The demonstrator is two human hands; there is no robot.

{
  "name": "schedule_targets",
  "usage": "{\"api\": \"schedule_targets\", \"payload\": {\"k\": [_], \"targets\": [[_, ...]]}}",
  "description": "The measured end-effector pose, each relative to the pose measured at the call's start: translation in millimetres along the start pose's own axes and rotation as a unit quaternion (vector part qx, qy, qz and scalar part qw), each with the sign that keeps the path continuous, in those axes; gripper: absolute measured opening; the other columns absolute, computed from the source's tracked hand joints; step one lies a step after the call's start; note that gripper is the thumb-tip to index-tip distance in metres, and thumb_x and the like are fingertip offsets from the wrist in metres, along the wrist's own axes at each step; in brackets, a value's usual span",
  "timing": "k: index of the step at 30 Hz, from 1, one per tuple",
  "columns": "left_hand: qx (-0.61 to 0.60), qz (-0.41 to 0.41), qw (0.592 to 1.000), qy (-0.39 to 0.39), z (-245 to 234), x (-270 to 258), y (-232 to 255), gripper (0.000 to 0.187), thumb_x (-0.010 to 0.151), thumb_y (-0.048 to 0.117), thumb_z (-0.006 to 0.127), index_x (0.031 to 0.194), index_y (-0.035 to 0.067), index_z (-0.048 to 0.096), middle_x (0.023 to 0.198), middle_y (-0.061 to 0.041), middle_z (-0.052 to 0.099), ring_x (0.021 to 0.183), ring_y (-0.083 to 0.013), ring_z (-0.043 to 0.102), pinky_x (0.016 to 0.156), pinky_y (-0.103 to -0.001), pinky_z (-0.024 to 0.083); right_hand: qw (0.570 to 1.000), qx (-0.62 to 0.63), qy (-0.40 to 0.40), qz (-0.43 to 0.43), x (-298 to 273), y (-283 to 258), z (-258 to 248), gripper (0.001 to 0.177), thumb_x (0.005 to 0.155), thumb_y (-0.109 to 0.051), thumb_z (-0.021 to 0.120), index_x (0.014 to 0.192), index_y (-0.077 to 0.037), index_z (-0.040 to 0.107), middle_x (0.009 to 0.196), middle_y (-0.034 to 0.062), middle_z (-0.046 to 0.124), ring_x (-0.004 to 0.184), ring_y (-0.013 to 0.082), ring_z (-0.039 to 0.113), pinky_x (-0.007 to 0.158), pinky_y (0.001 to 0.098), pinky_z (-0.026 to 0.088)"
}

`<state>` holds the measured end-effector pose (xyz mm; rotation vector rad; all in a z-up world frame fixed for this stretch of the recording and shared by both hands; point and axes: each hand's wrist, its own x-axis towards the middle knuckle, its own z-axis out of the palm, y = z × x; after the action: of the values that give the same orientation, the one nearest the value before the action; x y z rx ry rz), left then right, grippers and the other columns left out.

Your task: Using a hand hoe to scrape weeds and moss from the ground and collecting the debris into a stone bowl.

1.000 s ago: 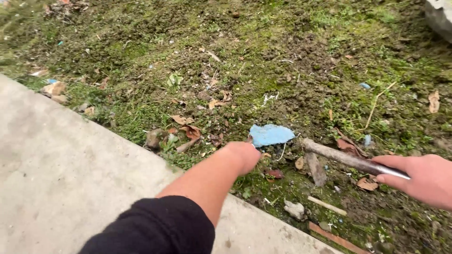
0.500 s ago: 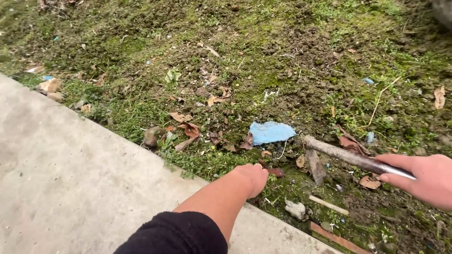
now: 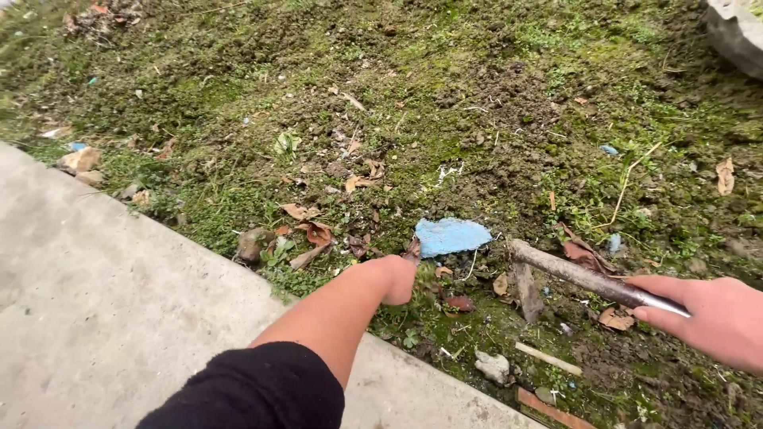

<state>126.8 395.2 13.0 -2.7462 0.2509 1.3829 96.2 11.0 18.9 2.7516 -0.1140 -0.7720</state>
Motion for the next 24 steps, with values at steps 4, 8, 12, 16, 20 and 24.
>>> {"api": "schedule_targets", "payload": {"k": [4,8,12,16,20,24], "targets": [[-0.025,-0.026,0.999,-0.033,-6.8,-79.8,36.3,0.041,0.1,0.004,0.045,0.139,-0.004,0.052,0.136,-0.019,0.059,0.106,-0.0228,0.067,0.093,-0.033,0.058,0.999,-0.029,0.037,-0.017,20.1,3.5,20.4,0.055,0.092,-0.072,0.042,0.145,-0.065,0.031,0.072,-0.027,0.081,0.056,-0.009,0.069,0.057,0.0047,0.052],[0.02,-0.049,0.995,-0.08,13.2,-57.0,49.1,0.053,0.099,0.011,0.046,0.151,0.003,0.041,0.149,-0.016,0.048,0.128,-0.0302,0.057,0.105,-0.045,0.051,0.998,-0.008,0.04,-0.053,38.0,6.6,37.0,0.055,0.094,-0.062,0.049,0.147,-0.057,0.033,0.083,-0.0306,0.083,0.056,-0.0112,0.071,0.054,0.0025,0.058],[0.164,-0.046,0.983,-0.071,42.7,5.0,46.6,0.048,0.096,0.006,0.06,0.143,0.016,0.057,0.14,-0.004,0.059,0.124,-0.0247,0.058,0.105,-0.038,0.044,0.995,0.053,0.06,-0.062,57.8,16.1,54.8,0.057,0.092,-0.058,0.057,0.147,-0.051,0.042,0.091,-0.024,0.087,0.06,-0.0048,0.077,0.059,0.0085,0.062],[0.242,0.018,0.97,-0.031,41.5,-9.4,39.3,0.03,0.101,0.006,0.053,0.128,0.01,0.065,0.117,-0.006,0.067,0.102,-0.0208,0.064,0.092,-0.036,0.052,0.994,0.06,0.07,-0.066,60.2,19.5,57.9,0.057,0.091,-0.057,0.057,0.146,-0.051,0.044,0.087,-0.0222,0.088,0.059,-0.0035,0.077,0.059,0.0096,0.062],[0.247,-0.032,0.968,0.04,16.0,-28.7,9.3,0.025,0.098,0.026,0.07,0.116,0.01,0.069,0.094,-0.004,0.066,0.078,-0.0107,0.06,0.075,-0.024,0.057,0.994,0.061,0.074,-0.053,63.9,20.8,59.8,0.058,0.089,-0.06,0.058,0.145,-0.053,0.045,0.09,-0.0227,0.088,0.064,-0.0023,0.08,0.066,0.0113,0.063],[0.102,-0.039,0.983,0.148,-11.0,-24.7,-20.4,0.033,0.094,-0.007,0.052,0.121,0.007,0.063,0.121,-0.013,0.053,0.09,-0.03,0.063,0.071,-0.042,0.058,0.994,0.059,0.063,-0.067,70.8,19.4,69.7,0.059,0.092,-0.053,0.06,0.147,-0.051,0.038,0.095,-0.0257,0.085,0.06,-0.007,0.076,0.057,0.0065,0.065]]}}
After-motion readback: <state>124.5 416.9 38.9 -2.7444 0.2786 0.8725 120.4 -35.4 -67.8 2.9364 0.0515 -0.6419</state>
